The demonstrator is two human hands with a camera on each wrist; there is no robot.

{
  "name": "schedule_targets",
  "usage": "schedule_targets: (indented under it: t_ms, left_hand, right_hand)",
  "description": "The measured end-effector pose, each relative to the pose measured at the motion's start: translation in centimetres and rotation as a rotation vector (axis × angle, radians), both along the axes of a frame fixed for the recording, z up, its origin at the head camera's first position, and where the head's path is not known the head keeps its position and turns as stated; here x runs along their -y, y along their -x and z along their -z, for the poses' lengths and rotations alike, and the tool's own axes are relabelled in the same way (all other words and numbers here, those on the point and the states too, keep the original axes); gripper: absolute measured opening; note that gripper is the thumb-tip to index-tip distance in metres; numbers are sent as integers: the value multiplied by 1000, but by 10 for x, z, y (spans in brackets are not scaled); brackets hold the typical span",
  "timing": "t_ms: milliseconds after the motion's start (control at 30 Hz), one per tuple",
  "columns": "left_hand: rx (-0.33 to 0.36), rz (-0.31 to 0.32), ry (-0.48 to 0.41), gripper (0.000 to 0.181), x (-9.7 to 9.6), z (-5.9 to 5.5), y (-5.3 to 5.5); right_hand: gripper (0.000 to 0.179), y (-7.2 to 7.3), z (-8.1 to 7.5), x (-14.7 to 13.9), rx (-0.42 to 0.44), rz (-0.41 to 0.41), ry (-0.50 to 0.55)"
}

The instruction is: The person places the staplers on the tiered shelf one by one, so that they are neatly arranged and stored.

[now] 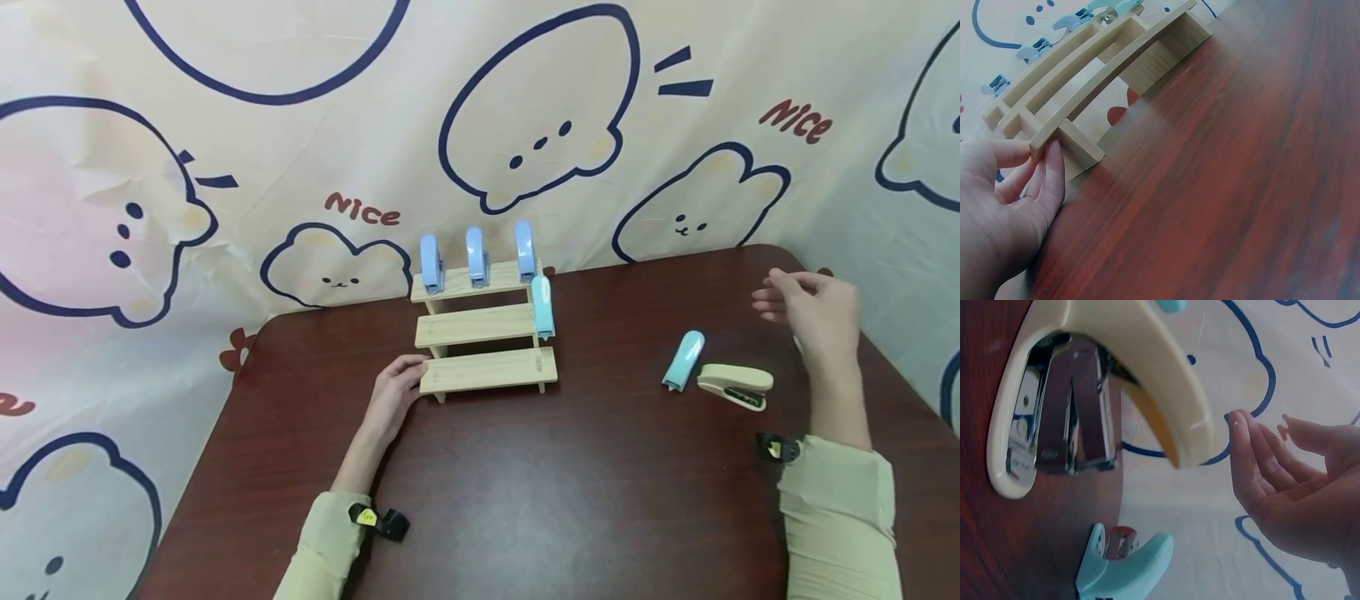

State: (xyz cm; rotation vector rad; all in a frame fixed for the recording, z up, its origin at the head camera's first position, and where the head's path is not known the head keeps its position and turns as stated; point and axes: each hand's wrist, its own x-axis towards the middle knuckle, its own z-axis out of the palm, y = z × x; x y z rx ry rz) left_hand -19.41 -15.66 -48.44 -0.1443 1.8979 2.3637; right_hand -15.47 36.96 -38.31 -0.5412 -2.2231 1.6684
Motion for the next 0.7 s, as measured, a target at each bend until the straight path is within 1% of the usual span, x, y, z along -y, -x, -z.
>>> schedule_targets:
  t_ms: [167, 233, 333, 433, 567, 633, 700]
  left_hand:
    - [-3, 3, 0, 23, 0, -1, 0]
    - [-5, 5, -2, 23, 0, -1, 0]
    - [-10, 9, 4, 24, 0, -1, 1]
    - [-8, 11, 2, 25, 0, -1, 1]
    - [-1, 14, 1, 25, 0, 0, 0]
    - [-2, 16, 0, 25, 0, 0, 0]
    - [-3, 16, -2, 25, 0, 1, -1]
  right_hand:
    - [17, -2, 6, -11, 3, 67, 16]
    - [16, -3, 8, -15, 12, 102, 8]
    - [14, -6, 11, -23, 33, 156, 29]
    - [11, -9, 14, -30, 59, 192, 71]
    - [12, -12, 18, -38, 47, 246, 136]
    - [13, -12, 19, -42, 31, 286, 176]
    - [13, -11, 21, -45, 34, 337, 211]
